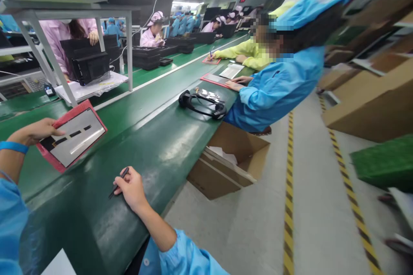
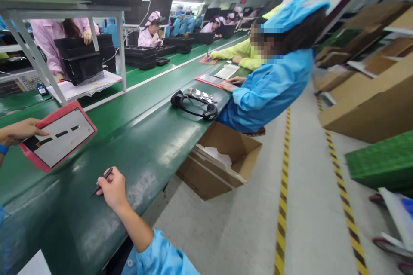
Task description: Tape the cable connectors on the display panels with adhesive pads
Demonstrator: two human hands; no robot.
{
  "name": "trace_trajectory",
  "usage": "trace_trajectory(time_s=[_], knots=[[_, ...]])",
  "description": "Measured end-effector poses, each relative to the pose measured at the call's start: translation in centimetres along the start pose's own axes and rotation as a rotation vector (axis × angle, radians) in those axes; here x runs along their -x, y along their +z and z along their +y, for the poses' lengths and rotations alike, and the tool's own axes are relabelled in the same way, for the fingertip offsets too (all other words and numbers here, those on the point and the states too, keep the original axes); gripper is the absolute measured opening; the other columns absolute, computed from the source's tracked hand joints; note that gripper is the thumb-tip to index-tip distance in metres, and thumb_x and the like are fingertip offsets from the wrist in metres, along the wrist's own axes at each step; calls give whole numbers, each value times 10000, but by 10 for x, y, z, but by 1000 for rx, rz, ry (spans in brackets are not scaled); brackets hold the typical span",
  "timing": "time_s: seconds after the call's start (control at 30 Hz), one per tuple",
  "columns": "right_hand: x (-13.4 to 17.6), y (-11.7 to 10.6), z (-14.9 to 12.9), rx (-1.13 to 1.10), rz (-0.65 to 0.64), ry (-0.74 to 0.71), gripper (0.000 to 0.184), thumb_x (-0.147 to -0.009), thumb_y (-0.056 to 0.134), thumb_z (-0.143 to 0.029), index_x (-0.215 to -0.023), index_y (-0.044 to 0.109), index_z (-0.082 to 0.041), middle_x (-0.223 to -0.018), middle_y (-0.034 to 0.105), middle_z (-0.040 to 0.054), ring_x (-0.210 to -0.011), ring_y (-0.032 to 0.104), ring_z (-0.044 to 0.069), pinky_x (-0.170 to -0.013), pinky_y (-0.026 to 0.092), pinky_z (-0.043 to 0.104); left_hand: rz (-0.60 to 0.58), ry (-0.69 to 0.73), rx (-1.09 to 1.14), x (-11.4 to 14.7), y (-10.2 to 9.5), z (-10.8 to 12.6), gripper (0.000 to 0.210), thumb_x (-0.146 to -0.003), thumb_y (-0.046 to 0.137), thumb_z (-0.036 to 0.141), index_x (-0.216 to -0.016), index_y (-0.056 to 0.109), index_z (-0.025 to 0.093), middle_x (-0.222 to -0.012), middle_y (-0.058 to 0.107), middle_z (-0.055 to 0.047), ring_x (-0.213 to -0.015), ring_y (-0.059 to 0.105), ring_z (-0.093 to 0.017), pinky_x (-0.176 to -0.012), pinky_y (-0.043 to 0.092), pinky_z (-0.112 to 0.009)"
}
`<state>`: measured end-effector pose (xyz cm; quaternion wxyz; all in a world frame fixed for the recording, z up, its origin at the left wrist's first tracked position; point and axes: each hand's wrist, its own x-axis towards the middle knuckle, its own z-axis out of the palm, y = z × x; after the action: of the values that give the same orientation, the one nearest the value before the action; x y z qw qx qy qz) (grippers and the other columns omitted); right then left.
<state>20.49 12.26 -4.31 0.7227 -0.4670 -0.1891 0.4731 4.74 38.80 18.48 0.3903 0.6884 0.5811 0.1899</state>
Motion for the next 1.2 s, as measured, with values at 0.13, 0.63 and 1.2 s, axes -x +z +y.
trace_trajectory(time_s=[0.13,0.63,1.2], knots=[[-9,-10,-4,-136,135,-37,297,-942,831,-364,-990,618,-163,-762,688,-32,-564,645,104,-517,561,205,8,-23,200,43,7,20,443,-637,919,203,-1053,789,122,-792,809,-68,-692,753,-257,-674,671,-414],[-21,-50,-17,-300,464,-116,332,-1066,706,-406,-1279,671,-153,-1172,702,75,-948,712,180,-808,651,342,-124,-125,440,244,185,-134,349,-1006,702,477,-1199,739,188,-1068,810,-90,-968,800,-260,-892,683,-453],[128,-19,-26,119,-166,-98,429,-600,1021,-316,-860,700,-202,-735,764,51,-610,743,214,-551,634,289,-4,126,-44,393,175,-149,331,-1033,665,523,-1270,749,308,-1241,800,-98,-1156,749,-261,-970,556,-364]])
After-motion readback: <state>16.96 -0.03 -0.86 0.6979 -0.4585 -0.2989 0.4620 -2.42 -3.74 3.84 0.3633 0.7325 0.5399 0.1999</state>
